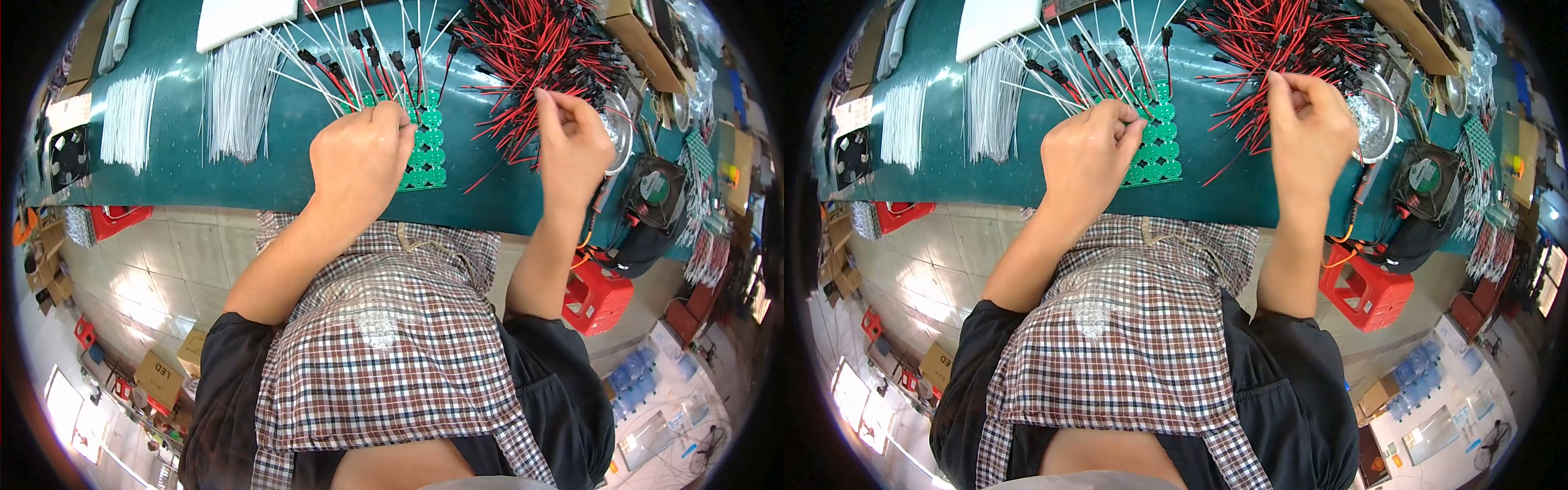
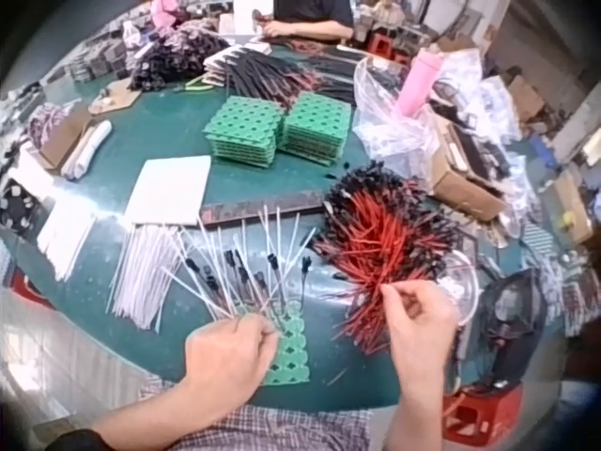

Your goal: The recorder is assembling wires onto LED circuit boards and securing them at a factory workbench.

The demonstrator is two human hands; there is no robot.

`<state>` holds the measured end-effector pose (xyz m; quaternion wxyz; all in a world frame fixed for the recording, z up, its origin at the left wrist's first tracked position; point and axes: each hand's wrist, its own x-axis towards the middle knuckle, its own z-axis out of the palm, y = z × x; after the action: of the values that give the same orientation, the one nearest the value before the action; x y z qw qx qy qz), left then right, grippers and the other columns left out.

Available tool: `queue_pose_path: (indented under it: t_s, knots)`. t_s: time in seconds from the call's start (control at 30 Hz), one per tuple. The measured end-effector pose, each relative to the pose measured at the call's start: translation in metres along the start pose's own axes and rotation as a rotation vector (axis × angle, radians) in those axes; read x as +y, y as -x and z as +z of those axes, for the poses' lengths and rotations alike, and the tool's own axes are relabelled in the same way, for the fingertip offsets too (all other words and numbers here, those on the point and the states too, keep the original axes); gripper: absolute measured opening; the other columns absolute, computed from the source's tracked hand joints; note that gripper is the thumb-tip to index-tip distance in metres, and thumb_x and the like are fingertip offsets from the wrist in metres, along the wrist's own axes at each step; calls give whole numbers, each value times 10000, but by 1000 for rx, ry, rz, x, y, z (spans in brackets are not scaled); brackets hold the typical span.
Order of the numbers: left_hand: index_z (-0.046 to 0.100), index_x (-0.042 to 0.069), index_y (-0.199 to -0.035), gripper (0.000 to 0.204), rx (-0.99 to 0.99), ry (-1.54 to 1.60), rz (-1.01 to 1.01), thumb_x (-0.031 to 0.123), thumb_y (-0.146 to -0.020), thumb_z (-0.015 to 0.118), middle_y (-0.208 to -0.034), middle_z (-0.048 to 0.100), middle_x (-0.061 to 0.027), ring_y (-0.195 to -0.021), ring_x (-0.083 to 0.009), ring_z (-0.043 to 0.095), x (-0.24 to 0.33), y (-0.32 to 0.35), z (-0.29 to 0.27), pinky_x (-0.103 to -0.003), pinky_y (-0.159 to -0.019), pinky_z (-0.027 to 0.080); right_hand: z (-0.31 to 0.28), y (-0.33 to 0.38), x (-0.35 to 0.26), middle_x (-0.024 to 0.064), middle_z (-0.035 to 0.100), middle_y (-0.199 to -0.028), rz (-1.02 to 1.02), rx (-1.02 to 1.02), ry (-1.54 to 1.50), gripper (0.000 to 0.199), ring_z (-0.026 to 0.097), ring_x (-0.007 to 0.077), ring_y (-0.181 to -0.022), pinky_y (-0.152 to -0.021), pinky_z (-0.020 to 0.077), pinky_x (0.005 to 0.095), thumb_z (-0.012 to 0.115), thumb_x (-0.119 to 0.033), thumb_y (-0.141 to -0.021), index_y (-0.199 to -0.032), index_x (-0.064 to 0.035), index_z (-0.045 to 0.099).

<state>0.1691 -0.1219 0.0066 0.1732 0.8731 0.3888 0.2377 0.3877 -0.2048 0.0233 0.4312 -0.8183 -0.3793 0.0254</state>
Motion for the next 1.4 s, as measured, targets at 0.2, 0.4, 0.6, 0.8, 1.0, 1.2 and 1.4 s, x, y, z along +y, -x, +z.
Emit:
queue_pose_path:
  t_s: [0.2,0.4,0.6,0.8,1.0,1.2,1.4]
  knots:
    - [656,95,-809,151,-24,63,-33,144,-784,797,-644,650,-51,-572,-221,648,3,1,-11,-353,-523,493,15,-14,-2,80,689,-683,124,-52,226,259,665,186,-613,-588,505,326,816,-251,-816,-884,-8,755]
    - [675,101,-825,136,-68,249,-185,156,-794,795,-666,666,-57,-591,-214,661,4,3,-45,-338,-544,504,8,2,-13,72,709,-803,234,23,-637,94,703,147,-704,-619,562,240,727,-45,-923,-972,33,709]
    - [746,80,-904,126,87,276,-396,172,-843,807,-743,731,-42,-616,-99,662,-49,2,-83,-251,-559,503,33,46,-4,102,740,-901,253,-269,-382,104,731,140,-776,-689,579,251,721,9,-897,-991,53,720]
    - [749,128,-999,260,60,-556,-654,369,-935,675,-894,759,-60,-845,-237,728,-176,2,-145,-354,-746,537,30,49,-21,82,734,-886,326,-311,-464,116,723,132,-762,-688,573,245,732,13,-886,-998,37,713]
    - [716,131,-1065,279,59,-649,-693,378,-947,661,-969,753,-60,-911,-257,715,-312,39,-169,-386,-778,527,41,56,-19,52,712,-860,399,-357,-605,100,691,112,-740,-704,557,227,738,21,-880,-961,28,679]
    - [718,100,-991,278,-50,-563,-736,368,-930,680,-916,743,-74,-856,-260,706,-317,35,-178,-373,-772,519,45,58,-13,4,675,-783,384,-332,-558,80,603,43,-650,-604,475,187,742,8,-873,-922,12,678]
    - [730,76,-973,276,162,-539,-669,344,-915,700,-868,739,-96,-789,-246,694,-252,22,-165,-346,-752,525,46,59,-17,-19,651,-748,369,-306,-535,80,568,26,-625,-578,449,181,745,2,-869,-901,6,672]
